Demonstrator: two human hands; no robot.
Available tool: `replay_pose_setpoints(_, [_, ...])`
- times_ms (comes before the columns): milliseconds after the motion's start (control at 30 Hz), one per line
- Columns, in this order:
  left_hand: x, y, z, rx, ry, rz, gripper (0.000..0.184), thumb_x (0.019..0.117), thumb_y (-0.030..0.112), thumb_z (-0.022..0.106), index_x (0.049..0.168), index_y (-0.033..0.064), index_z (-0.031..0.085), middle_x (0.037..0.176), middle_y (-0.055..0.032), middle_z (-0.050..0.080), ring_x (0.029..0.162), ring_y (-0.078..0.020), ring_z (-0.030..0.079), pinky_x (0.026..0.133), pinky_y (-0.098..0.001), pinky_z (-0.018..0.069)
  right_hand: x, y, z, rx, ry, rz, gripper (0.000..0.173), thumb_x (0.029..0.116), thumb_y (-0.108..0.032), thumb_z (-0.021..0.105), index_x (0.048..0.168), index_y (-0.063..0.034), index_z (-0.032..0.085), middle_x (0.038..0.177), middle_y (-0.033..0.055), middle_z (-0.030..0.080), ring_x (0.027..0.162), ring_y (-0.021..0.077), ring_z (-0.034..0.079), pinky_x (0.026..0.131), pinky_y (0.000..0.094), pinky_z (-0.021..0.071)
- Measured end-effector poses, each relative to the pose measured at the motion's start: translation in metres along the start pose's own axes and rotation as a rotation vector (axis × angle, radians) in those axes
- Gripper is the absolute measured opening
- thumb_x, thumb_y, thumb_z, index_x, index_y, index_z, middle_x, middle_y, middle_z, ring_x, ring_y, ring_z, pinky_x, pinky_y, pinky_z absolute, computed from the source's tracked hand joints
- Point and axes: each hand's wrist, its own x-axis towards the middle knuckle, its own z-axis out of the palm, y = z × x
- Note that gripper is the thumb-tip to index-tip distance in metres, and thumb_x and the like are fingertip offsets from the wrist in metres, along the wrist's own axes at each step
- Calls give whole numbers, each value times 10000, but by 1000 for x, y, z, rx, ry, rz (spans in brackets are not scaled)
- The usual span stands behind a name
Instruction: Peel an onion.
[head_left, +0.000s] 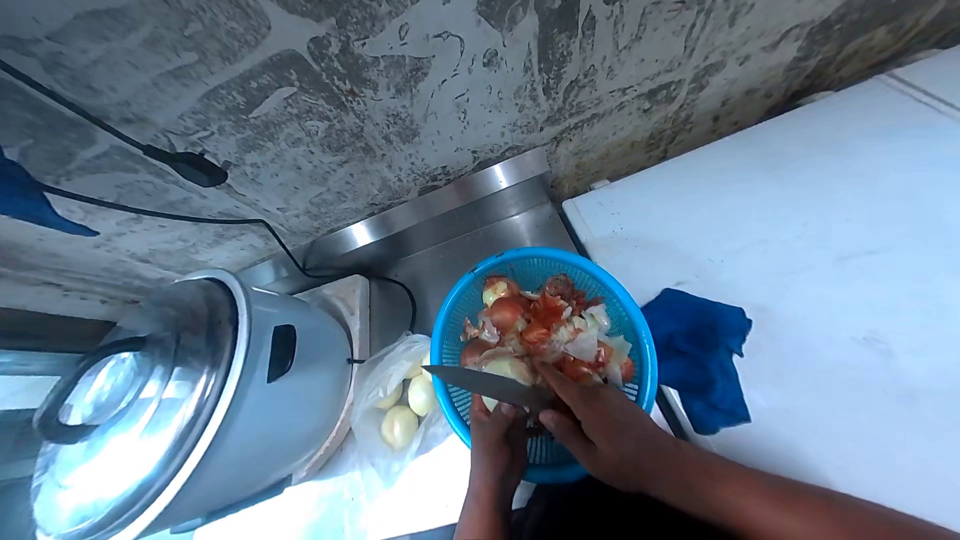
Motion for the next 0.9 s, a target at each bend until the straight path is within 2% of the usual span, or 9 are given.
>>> replay_pose_setpoints(67, [3,2,1,19,-22,-2,744,748,246,908,1310,30,472,1063,-169,703,951,-265,723,860,-468,606,7,-1,-2,12,-14,-9,660,1073,-509,315,1589,-98,333,988,138,711,875,324,703,821,572,557])
replay_pose_setpoints(200, [3,3,2,32,-2,13,770,738,268,916,1311,17,468,1062,-177,697,949,-261,722,851,-462,608,10,0,-3,42,-28,-17,636,1071,-497,335,1580,-116,356,958,126,691,849,305,686,798,542,561])
replay_pose_setpoints(300, [0,-2,5,8,27,26,717,729,315,917,1258,40,519,1030,-157,712,929,-256,729,830,-458,615,3,2,-6,3,-29,-20,634,1072,-511,327,1585,-140,356,1045,134,707,902,318,700,821,559,560])
replay_pose_setpoints(400, [-1,-1,3,23,23,13,721,735,345,909,1264,51,519,1043,-140,712,946,-243,724,840,-455,612,-1,6,-8,-20,-31,-17,671,1070,-520,321,1594,-102,329,994,151,707,839,339,700,759,568,572])
replay_pose_setpoints(500, [0,2,3,31,17,-20,736,740,330,909,1280,28,511,1050,-157,709,941,-256,724,834,-459,613,2,5,-12,-23,-84,-2,666,1073,-512,307,1606,-112,299,1030,159,702,886,350,698,799,570,563])
replay_pose_setpoints(600, [3,4,4,45,4,-30,724,762,330,896,1284,19,503,1060,-168,701,948,-256,721,851,-457,607,8,7,-11,-22,-72,-35,628,1078,-496,303,1586,-129,347,1047,144,702,908,328,699,821,554,564])
replay_pose_setpoints(700, [4,2,4,93,5,-14,702,774,331,887,1270,3,514,1058,-173,699,948,-259,720,857,-455,606,9,9,-9,5,-47,-18,606,1076,-494,319,1574,-153,377,987,135,702,880,320,700,803,550,566])
replay_pose_setpoints(767, [4,0,5,132,26,16,705,746,322,909,1238,-5,524,1024,-162,703,915,-245,722,835,-441,612,9,9,-9,41,-34,5,605,1074,-511,323,1566,-167,395,949,122,696,847,299,692,785,537,568])
replay_pose_setpoints(900, [3,-2,8,225,56,62,720,728,351,918,1208,-11,522,973,-143,708,873,-223,727,803,-424,623,10,13,-8,81,-25,1,590,1073,-509,339,1534,-153,439,906,113,681,795,278,678,750,514,571])
